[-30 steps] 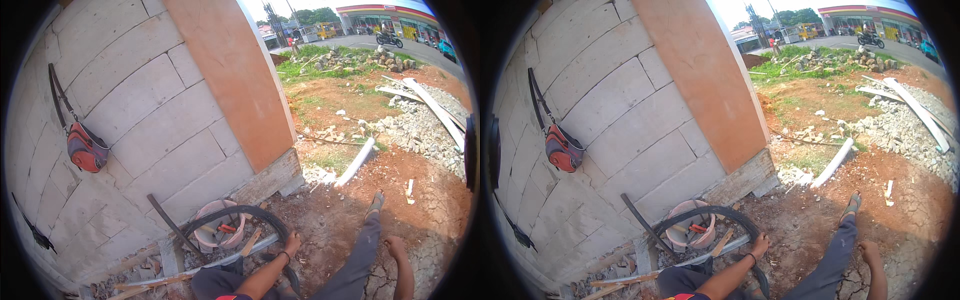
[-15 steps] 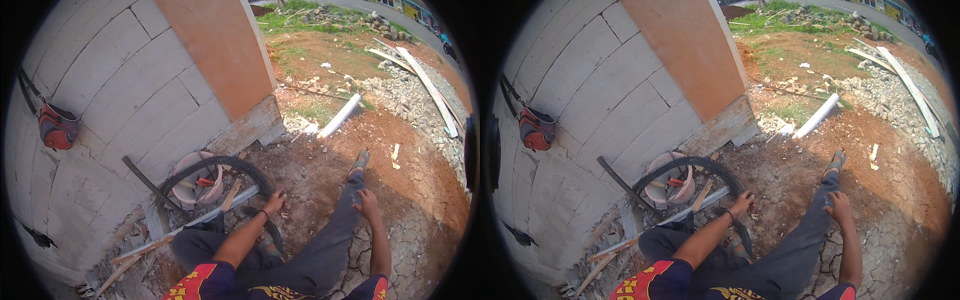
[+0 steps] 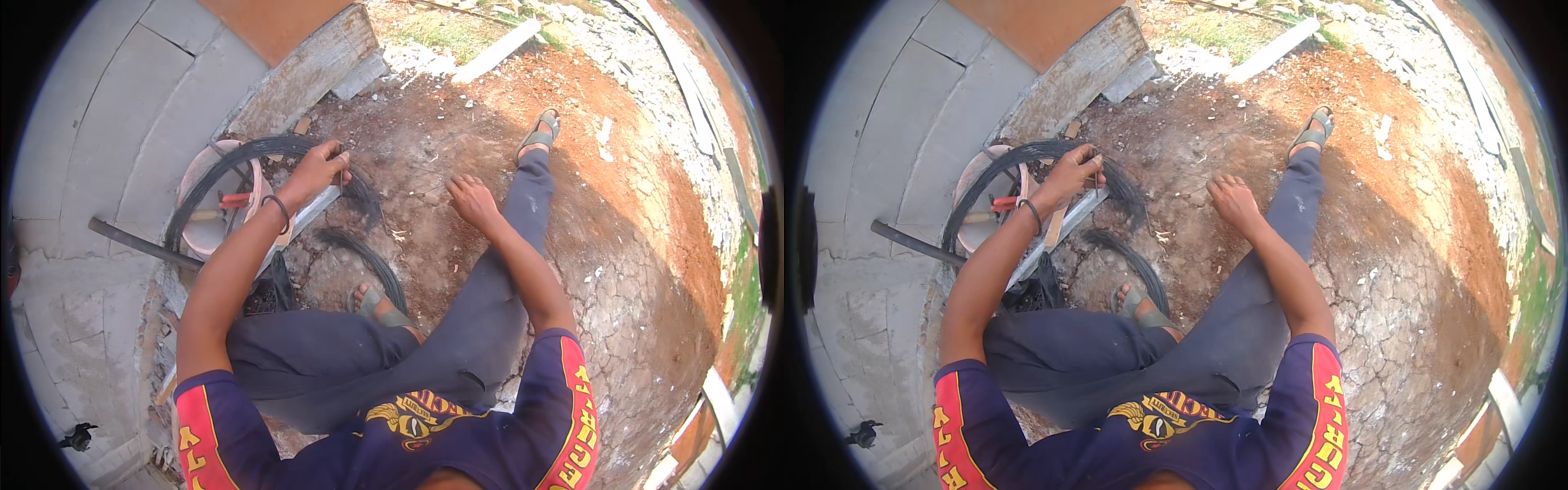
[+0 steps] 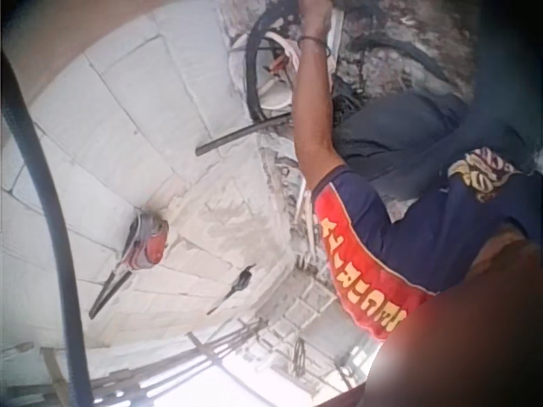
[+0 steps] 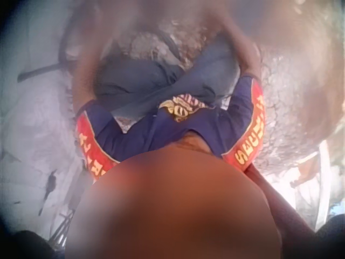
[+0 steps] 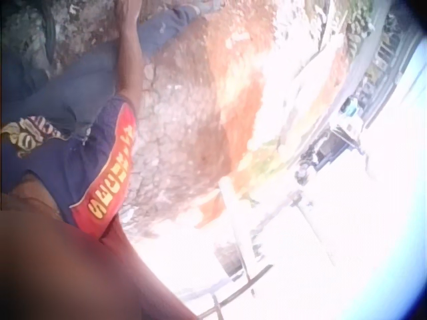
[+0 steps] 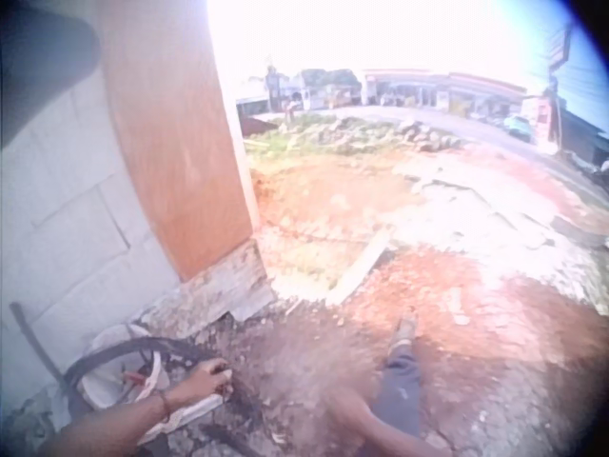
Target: The person sits on the ground and uses a hammer to drive nails into a wall, securing black wires. They repeatedly pick up wire segments, position them against the wall, and hammer nails to fasten them in place.
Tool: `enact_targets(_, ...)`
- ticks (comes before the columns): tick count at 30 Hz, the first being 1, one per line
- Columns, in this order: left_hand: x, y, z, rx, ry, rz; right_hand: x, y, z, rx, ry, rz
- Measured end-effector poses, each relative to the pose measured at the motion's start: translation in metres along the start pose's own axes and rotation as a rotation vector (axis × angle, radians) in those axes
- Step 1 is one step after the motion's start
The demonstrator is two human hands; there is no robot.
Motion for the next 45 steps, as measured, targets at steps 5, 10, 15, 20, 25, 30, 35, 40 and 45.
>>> enact_targets(5,0.002,0.012,-0.011,-0.205,-0.051,-0.011,0.033,0.053,0.094,-0.054,-0.441,0.197)
enact_targets(10,-0.004,-0.031,-0.001,-0.277,-0.076,0.014,0.070,-0.015,0.085,-0.157,-0.437,-0.238)
enact_targets(15,-0.013,-0.087,-0.018,-0.218,0.237,0.046,0.101,-0.195,-0.022,0.403,-0.585,-0.942)
enact_targets(20,-0.056,-0.089,-0.011,-0.280,0.371,0.154,0.280,-0.290,-0.060,0.584,-0.348,-0.746)
enact_targets(25,-0.106,-0.097,-0.015,-0.245,0.186,0.253,0.355,-0.383,0.008,0.558,-0.600,-0.639)
enact_targets(30,-0.150,-0.084,-0.044,-0.339,0.146,0.358,0.313,-0.441,0.120,0.579,-0.928,-0.163)
enact_targets(35,-0.176,-0.056,-0.083,-0.189,0.004,0.478,0.317,-0.443,0.146,0.494,-1.057,-0.009)
enact_targets(40,-0.217,0.005,-0.141,-0.073,0.138,0.761,0.361,-0.434,0.049,0.855,-1.389,0.587)
enact_targets(45,-0.234,0.065,-0.171,-0.027,0.095,0.672,0.387,-0.435,-0.094,1.677,-1.533,0.559)
Point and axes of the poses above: each hand's wrist, its own x-axis towards the middle knuckle, its own z-axis out of the palm, y = z × x, the point moved 9 cm from there along x, towards the middle knuckle, and after that the axes turned 8 degrees about x, right-handed, at the moved point
